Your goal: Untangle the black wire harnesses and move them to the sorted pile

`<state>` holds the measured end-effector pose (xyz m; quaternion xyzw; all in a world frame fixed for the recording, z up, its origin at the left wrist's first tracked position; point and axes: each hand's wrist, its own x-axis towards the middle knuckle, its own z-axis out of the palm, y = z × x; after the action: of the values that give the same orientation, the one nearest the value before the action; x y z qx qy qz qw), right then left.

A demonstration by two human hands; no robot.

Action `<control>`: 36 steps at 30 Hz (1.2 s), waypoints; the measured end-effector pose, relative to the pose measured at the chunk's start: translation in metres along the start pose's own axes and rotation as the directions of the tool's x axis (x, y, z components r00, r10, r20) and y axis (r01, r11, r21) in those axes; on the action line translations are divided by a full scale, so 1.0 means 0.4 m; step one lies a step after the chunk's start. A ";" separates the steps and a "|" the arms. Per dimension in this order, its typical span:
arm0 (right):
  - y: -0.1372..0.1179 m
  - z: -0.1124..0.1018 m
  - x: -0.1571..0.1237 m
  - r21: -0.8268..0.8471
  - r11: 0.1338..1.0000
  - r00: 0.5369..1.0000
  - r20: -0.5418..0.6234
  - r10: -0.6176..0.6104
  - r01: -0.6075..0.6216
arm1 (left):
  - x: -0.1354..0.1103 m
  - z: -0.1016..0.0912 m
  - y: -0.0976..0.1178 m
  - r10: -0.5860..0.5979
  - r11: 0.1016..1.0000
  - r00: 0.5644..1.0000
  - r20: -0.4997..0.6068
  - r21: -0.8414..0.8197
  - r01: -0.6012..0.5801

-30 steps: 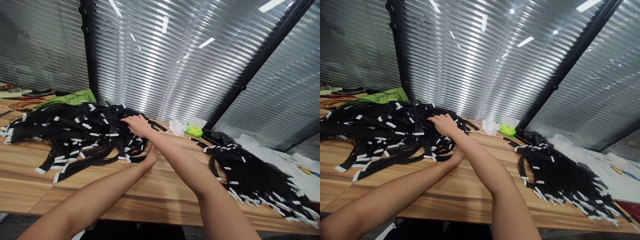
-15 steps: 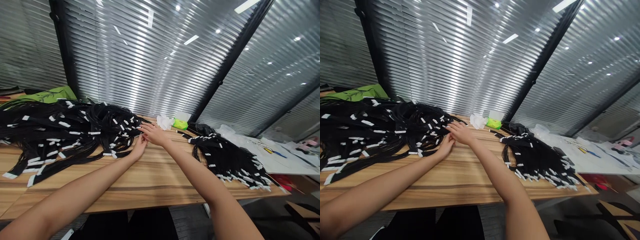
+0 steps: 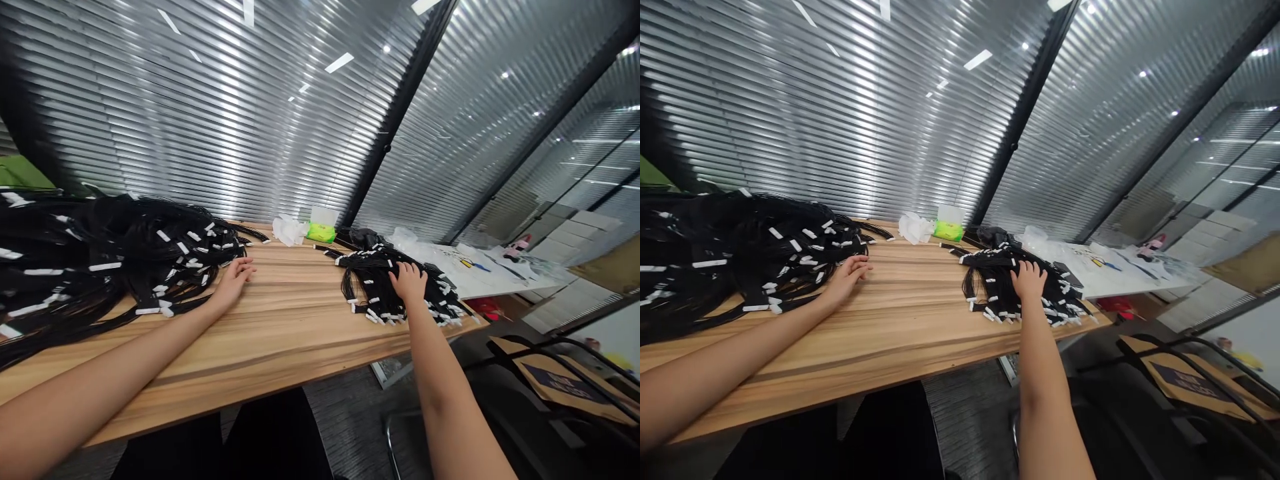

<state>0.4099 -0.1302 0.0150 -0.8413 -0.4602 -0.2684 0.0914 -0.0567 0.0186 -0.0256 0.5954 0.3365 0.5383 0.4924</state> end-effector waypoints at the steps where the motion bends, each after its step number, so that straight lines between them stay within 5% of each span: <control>1: 0.017 0.002 -0.003 0.003 1.000 1.000 0.019 0.003 -0.003 | 0.000 -0.001 0.001 0.000 1.000 1.000 0.001 0.000 0.000; 6: 0.003 -0.008 -0.007 0.052 0.996 0.996 0.057 -0.071 0.068 | 0.000 -0.005 0.002 -0.005 1.000 1.000 0.015 0.009 0.005; 12: -0.179 -0.028 -0.017 0.169 0.947 0.951 0.096 -0.292 0.274 | 0.001 -0.004 0.006 -0.015 0.999 1.000 0.019 0.031 0.014; 16: -0.265 -0.015 -0.033 0.185 0.939 0.927 0.189 -0.325 0.291 | -0.002 -0.002 0.014 -0.020 0.999 1.000 0.021 0.031 0.019; 25: -0.197 -0.009 -0.038 0.200 0.971 0.939 0.289 -0.185 0.130 | -0.005 -0.002 0.013 -0.008 0.999 0.999 0.044 0.037 0.006; 30: -0.192 -0.002 -0.033 0.327 0.944 0.972 0.233 -0.026 -0.053 | -0.002 -0.004 0.006 0.002 0.999 0.999 0.053 0.038 -0.004; 36: -0.186 -0.020 -0.031 0.540 0.812 0.973 0.072 0.218 -0.222 | -0.004 -0.003 0.005 0.007 1.000 0.998 0.057 0.021 -0.009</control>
<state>0.3403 -0.1006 0.0083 -0.8289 -0.4172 -0.1112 0.3557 -0.0583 0.0169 -0.0243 0.6171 0.3256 0.5194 0.4933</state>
